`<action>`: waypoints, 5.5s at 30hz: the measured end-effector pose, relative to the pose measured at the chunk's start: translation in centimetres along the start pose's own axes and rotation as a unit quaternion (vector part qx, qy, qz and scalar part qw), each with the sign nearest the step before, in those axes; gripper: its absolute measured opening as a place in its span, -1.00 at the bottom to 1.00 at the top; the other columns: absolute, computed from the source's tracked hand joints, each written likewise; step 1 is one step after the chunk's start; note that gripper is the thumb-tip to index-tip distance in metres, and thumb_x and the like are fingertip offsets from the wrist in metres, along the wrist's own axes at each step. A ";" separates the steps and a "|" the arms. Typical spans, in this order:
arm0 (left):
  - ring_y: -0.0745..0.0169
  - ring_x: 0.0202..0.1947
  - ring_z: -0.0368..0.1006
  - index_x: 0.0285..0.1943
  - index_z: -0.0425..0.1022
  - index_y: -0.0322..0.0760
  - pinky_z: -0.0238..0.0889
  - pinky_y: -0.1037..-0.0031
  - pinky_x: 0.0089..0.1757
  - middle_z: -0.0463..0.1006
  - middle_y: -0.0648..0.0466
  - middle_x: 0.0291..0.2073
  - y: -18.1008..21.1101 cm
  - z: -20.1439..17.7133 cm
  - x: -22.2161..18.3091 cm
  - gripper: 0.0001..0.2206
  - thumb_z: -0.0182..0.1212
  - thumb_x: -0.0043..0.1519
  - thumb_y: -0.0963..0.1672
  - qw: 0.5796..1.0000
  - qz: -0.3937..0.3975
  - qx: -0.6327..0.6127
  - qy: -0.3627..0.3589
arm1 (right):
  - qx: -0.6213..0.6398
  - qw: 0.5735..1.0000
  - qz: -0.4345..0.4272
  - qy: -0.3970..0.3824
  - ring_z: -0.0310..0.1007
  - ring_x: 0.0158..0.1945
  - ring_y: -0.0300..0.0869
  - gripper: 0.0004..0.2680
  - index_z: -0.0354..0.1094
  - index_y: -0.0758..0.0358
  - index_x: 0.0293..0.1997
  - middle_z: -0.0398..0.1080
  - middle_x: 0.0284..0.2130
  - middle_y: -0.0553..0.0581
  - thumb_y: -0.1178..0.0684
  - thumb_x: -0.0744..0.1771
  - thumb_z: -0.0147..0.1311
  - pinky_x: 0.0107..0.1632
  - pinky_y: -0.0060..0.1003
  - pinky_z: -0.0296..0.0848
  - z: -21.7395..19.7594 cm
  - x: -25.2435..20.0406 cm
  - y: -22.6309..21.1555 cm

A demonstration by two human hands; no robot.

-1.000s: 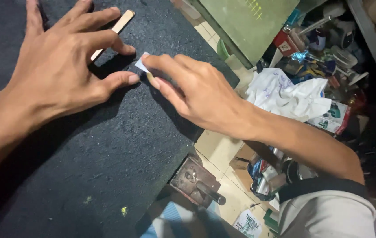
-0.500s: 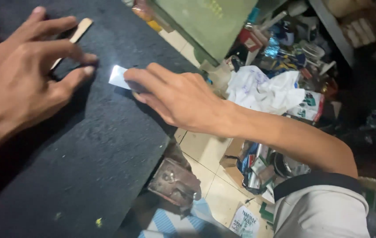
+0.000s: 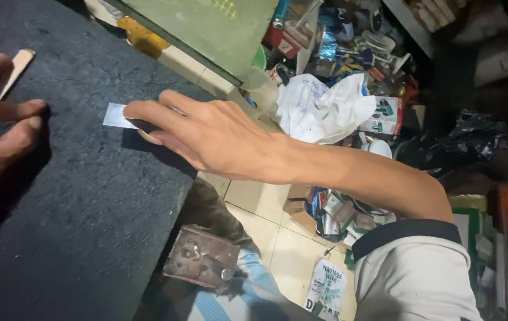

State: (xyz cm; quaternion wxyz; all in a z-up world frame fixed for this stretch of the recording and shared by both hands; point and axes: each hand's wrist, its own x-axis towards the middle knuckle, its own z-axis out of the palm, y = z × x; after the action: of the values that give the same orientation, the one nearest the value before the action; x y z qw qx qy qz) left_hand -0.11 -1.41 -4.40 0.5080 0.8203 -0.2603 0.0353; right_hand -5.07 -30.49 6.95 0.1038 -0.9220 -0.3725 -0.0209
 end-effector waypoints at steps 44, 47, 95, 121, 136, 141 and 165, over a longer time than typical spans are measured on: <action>-0.36 0.39 0.11 0.05 0.63 -0.56 -0.19 0.01 0.39 0.48 -0.38 0.31 0.7 -1.8 1.1 -0.79 0.22 0.36 -0.21 0.993 0.027 0.113 -0.018 | 0.075 0.995 -0.039 0.058 0.19 -0.60 -0.20 -0.79 0.09 0.17 0.27 0.36 -0.17 0.14 0.03 0.49 -0.06 -0.65 -0.31 0.23 2.0 0.5 1.4; -0.33 0.29 0.18 0.02 0.64 -0.58 -0.16 0.00 0.38 0.52 -0.33 0.23 -0.1 -1.6 0.9 -0.81 0.22 0.37 -0.22 0.992 0.043 0.114 -0.019 | 0.076 0.994 -0.045 0.058 0.16 -0.61 -0.21 -0.79 0.08 0.18 0.27 0.37 -0.16 0.14 0.05 0.49 -0.07 -0.65 -0.32 0.20 1.9 0.5 1.4; 0.32 -0.51 0.61 -0.44 0.59 0.10 -0.01 0.12 0.14 0.59 0.36 -0.57 13.8 1.9 5.1 -0.66 0.02 0.40 -0.14 0.678 -0.180 0.655 -0.281 | -0.035 0.996 0.021 0.073 0.17 -0.49 -0.12 -0.79 0.13 0.26 0.23 0.20 -0.31 0.12 0.08 0.47 -0.02 -0.63 -0.18 0.26 1.6 -3.9 0.3; -0.28 -0.22 0.57 -0.23 0.52 -0.10 0.27 -0.04 -0.16 0.59 0.03 -0.24 10.9 7.4 10.1 -0.85 0.12 0.12 -0.24 0.872 0.163 0.378 -0.265 | 0.054 0.982 0.175 0.043 0.49 -0.12 0.05 -0.77 0.23 0.25 0.25 0.45 -0.05 0.24 0.09 0.44 -0.04 -0.15 -0.10 0.43 -2.8 -7.7 -0.9; -0.05 -0.13 0.51 -0.01 0.66 0.04 0.33 0.08 -0.20 0.59 0.18 -0.08 7.4 8.7 9.7 -0.86 0.27 0.29 -0.09 0.887 0.335 0.271 -0.165 | -0.090 0.975 0.199 0.038 0.16 -0.39 -0.09 -0.66 0.17 0.02 0.42 0.20 -0.28 0.11 0.16 0.46 0.11 -0.41 -0.14 0.32 -0.8 -12.3 -0.5; 0.29 -0.10 0.55 -0.07 0.50 0.17 0.32 0.32 0.14 0.54 0.35 -0.17 7.9 9.2 9.6 -0.81 0.23 0.15 -0.08 0.759 0.436 0.469 -0.115 | -0.097 0.967 0.234 -0.001 0.21 -0.41 -0.04 -0.70 0.14 -0.08 0.42 0.20 -0.28 0.11 0.04 0.48 0.03 -0.48 -0.10 0.24 -1.0 -11.4 -0.8; 0.17 -0.23 0.53 -0.09 0.31 -0.05 0.41 0.36 -0.07 0.42 0.17 -0.20 7.9 9.5 12.3 -0.89 0.09 0.26 -0.14 0.694 0.487 0.487 -0.211 | -0.090 0.957 0.270 -0.050 0.38 -0.23 0.14 -0.70 0.16 -0.05 0.39 0.28 -0.20 0.19 -0.05 0.46 -0.08 -0.42 0.14 0.37 -1.2 -9.4 -1.2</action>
State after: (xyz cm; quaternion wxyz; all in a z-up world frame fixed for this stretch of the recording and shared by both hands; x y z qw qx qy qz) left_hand 4.89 -17.07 1.41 -0.1193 0.6973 -0.6698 0.2259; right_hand -12.58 -36.30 7.20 0.0033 -0.9936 -0.1106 0.0205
